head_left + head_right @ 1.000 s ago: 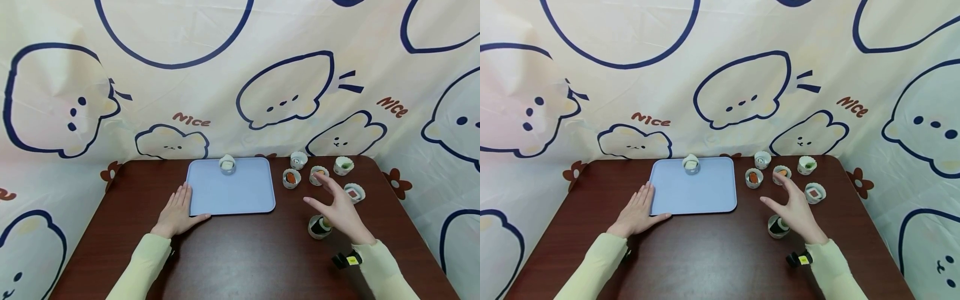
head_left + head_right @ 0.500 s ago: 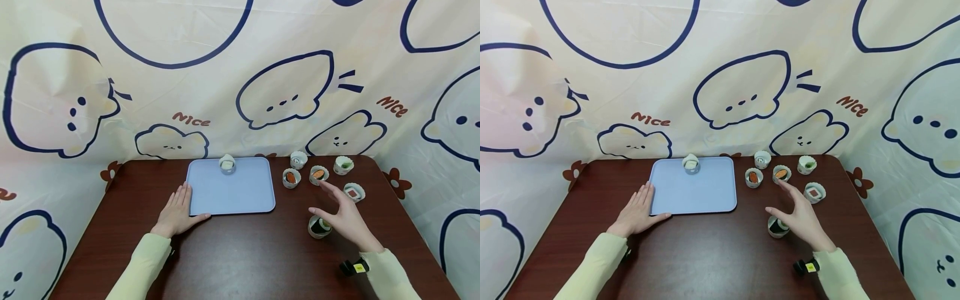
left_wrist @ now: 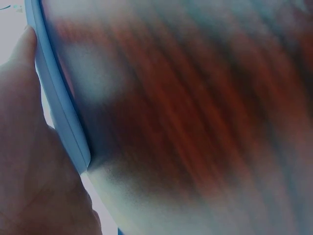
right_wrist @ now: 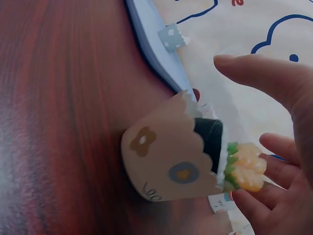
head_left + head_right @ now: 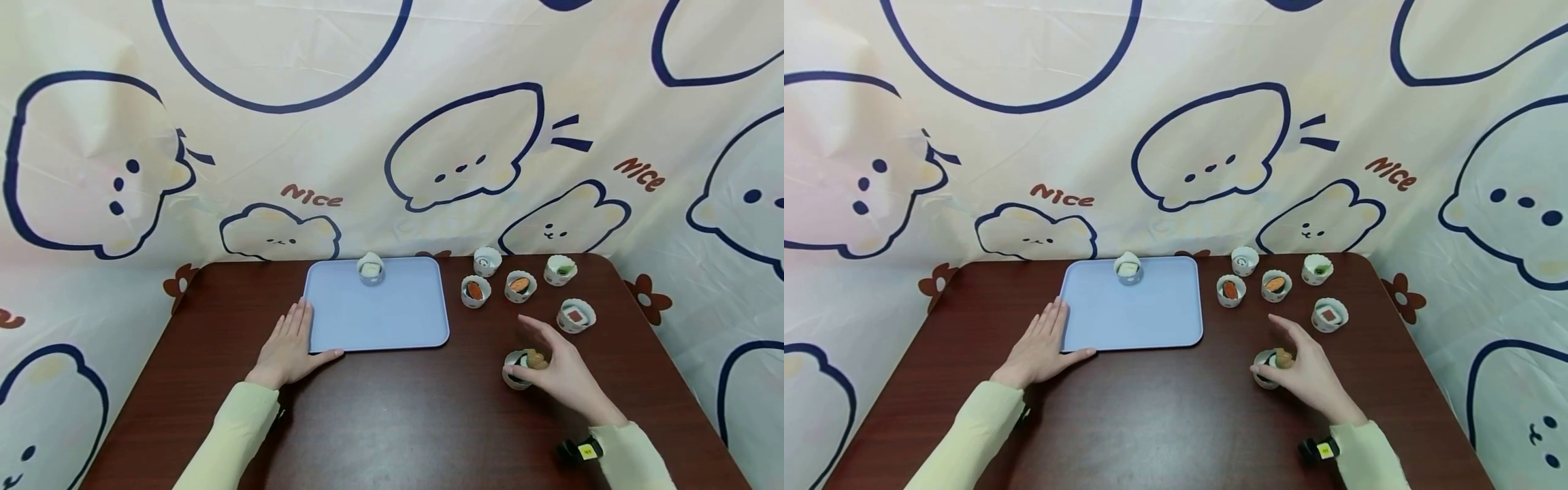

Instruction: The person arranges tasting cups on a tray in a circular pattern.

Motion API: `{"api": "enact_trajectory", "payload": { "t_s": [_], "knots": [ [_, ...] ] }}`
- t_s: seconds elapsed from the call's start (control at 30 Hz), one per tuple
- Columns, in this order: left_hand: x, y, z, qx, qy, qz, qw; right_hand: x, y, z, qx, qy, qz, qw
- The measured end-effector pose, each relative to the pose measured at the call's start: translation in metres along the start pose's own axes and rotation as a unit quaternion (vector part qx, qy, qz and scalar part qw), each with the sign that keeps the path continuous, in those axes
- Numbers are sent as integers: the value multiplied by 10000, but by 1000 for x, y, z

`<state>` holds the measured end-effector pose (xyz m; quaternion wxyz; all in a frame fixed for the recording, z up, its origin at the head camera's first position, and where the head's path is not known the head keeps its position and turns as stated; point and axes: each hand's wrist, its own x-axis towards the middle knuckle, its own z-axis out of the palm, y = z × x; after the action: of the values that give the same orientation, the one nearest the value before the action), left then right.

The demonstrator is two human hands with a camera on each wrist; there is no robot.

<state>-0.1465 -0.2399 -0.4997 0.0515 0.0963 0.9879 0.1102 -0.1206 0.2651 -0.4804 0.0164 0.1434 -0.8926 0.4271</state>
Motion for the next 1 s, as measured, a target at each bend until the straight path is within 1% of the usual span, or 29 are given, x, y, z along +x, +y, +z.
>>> {"api": "enact_trajectory", "payload": {
  "t_s": [0.1,0.3,0.43,0.57,0.67,0.9,1.0],
  "knots": [
    [0,0,0,6,1,-13,10000,-3,3,2,-8,-43,112,9999],
    [0,0,0,43,-1,4,10000,-7,10,4,43,-162,527,9985],
    [0,1,-1,36,-3,1,10000,-9,14,6,-118,-173,651,9977],
    [-1,1,-1,9,2,-8,10000,-12,16,9,-165,-204,698,9972],
    [-1,1,0,-18,25,-10,10000,-14,16,10,-45,-220,673,9975],
    [1,-2,4,-152,91,53,9998,-18,17,11,191,-111,587,9980],
    [2,-2,5,-51,13,18,10000,-18,18,11,218,-91,547,9982]
  ]
}}
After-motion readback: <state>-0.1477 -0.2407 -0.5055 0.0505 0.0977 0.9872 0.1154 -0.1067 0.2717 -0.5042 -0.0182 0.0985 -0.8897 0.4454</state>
